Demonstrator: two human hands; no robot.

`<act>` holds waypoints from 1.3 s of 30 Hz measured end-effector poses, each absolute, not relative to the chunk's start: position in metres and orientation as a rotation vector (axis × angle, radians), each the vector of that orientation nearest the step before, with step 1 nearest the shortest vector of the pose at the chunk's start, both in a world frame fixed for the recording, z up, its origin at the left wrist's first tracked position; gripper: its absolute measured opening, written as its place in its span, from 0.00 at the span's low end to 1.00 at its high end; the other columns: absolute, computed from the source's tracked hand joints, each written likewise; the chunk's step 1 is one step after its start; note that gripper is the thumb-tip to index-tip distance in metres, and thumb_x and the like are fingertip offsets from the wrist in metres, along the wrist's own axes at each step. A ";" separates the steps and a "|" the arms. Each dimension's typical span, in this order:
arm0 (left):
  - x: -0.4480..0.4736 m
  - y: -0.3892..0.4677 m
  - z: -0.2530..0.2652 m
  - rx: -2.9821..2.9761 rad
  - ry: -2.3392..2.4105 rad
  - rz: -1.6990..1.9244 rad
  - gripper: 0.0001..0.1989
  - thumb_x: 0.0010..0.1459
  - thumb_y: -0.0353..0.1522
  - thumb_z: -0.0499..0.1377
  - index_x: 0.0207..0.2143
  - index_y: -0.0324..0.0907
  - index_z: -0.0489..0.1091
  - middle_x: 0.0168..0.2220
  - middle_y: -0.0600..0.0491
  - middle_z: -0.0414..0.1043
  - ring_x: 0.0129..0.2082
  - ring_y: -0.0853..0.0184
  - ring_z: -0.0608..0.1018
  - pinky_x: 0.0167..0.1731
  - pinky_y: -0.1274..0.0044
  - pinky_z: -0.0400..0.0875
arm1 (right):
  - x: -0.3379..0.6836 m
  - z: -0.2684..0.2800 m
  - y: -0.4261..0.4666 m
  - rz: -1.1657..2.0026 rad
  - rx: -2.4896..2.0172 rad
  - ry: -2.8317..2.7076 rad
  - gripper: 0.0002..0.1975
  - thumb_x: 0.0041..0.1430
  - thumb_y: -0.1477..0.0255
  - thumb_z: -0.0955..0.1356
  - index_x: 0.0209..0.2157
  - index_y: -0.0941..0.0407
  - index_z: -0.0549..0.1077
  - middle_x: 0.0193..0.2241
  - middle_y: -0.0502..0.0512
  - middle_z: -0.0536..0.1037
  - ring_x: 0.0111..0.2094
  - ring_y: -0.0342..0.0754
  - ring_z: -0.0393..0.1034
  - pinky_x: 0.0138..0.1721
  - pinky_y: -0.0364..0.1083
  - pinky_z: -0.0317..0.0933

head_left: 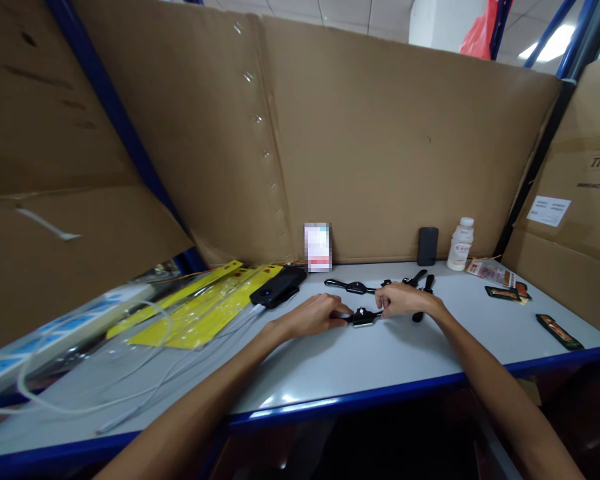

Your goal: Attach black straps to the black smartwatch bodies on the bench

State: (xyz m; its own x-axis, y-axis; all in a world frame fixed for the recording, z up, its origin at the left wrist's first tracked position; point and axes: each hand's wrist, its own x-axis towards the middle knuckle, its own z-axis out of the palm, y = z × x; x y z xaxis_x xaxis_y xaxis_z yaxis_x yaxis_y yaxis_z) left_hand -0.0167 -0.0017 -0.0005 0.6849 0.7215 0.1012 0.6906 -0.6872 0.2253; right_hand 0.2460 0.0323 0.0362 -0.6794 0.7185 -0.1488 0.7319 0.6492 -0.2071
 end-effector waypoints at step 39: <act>-0.028 0.019 -0.023 2.866 1.404 0.766 0.17 0.68 0.32 0.52 0.56 0.44 0.72 0.52 0.46 0.76 0.50 0.57 0.77 0.50 0.64 0.71 | 0.274 0.023 0.093 0.219 2.007 2.583 0.19 0.63 0.77 0.64 0.51 0.55 0.81 0.48 0.66 0.82 0.50 0.54 0.77 0.45 0.44 0.63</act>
